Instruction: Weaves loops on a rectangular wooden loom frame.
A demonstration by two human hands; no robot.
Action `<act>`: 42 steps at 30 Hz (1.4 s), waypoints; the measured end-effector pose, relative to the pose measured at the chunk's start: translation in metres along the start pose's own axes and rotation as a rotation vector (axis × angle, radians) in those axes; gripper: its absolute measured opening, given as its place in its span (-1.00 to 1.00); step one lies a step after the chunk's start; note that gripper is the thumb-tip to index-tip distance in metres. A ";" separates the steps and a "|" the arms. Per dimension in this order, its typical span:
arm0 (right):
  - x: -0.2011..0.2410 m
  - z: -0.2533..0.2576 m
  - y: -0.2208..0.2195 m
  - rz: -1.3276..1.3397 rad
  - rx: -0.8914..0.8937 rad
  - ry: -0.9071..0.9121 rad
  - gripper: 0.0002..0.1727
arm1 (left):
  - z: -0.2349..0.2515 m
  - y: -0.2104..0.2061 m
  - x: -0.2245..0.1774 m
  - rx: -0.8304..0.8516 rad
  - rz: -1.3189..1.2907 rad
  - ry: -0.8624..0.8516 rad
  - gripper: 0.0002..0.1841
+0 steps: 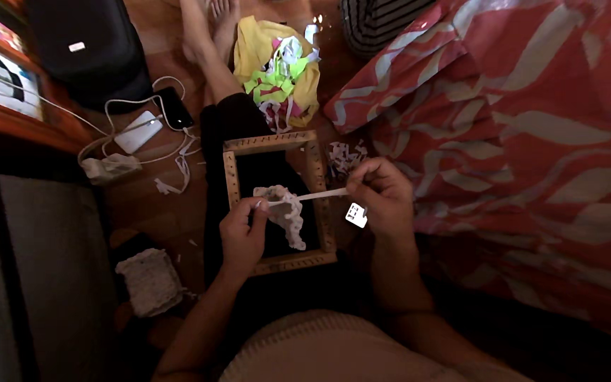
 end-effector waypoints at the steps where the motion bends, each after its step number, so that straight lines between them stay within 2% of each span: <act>1: 0.000 0.000 0.003 0.003 -0.018 0.015 -0.75 | -0.001 0.001 0.001 -0.017 -0.002 0.013 -0.78; 3: 0.001 -0.001 0.006 -0.005 -0.021 0.038 -0.75 | -0.001 0.003 0.002 -0.038 -0.017 0.005 -0.79; 5: 0.002 -0.003 0.006 -0.097 0.050 0.018 -0.80 | 0.000 0.006 0.002 -0.026 -0.050 -0.037 -0.80; 10: -0.001 -0.003 -0.012 -0.450 0.410 -0.293 -0.78 | 0.007 0.011 0.003 0.016 -0.190 -0.154 -0.82; 12: -0.008 -0.004 -0.024 -0.489 0.451 -0.243 -0.75 | 0.007 0.012 0.002 0.038 -0.236 -0.145 -0.83; 16: -0.019 -0.006 -0.043 -0.506 0.432 -0.072 -0.48 | 0.006 0.010 0.003 0.092 -0.293 -0.110 -0.84; 17: -0.021 -0.005 -0.046 -0.528 0.434 -0.041 -0.49 | 0.006 0.010 0.003 0.102 -0.303 -0.107 -0.84; 19: -0.025 -0.002 -0.050 -0.547 0.437 -0.004 -0.66 | 0.006 0.009 0.003 0.109 -0.336 -0.119 -0.85; 21: -0.027 -0.001 -0.051 -0.513 0.455 -0.017 -0.81 | 0.007 0.008 0.006 0.106 -0.389 -0.136 -0.85; 24: -0.028 -0.001 -0.049 -0.402 0.497 -0.065 -0.83 | 0.010 0.004 0.013 0.132 -0.515 -0.132 -0.83; 28: -0.026 -0.004 -0.047 -0.160 0.487 -0.291 -0.87 | 0.010 0.003 0.014 0.112 -0.524 -0.097 -0.82; 30: -0.023 -0.005 -0.047 -0.051 0.457 -0.345 -0.91 | 0.009 0.004 0.012 0.093 -0.463 -0.071 -0.86; 34: -0.024 -0.001 -0.041 0.184 0.405 -0.240 -0.90 | 0.009 0.003 0.010 0.117 -0.444 -0.017 -0.90; 37: -0.027 0.004 -0.037 0.291 0.453 -0.142 -0.80 | 0.010 0.002 0.010 0.135 -0.469 0.009 -0.80; 42: -0.030 0.007 -0.039 0.413 0.526 -0.079 -0.77 | 0.010 0.006 0.004 0.152 -0.392 0.017 -0.89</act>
Point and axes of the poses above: each hand's wrist, its own z-axis towards the middle knuckle, its own y-axis out of the back of the hand, x = y × z, the point moved 2 cm from there along z, towards the middle knuckle, and after that the axes turned 14 degrees about z, right-handed, at the moved point
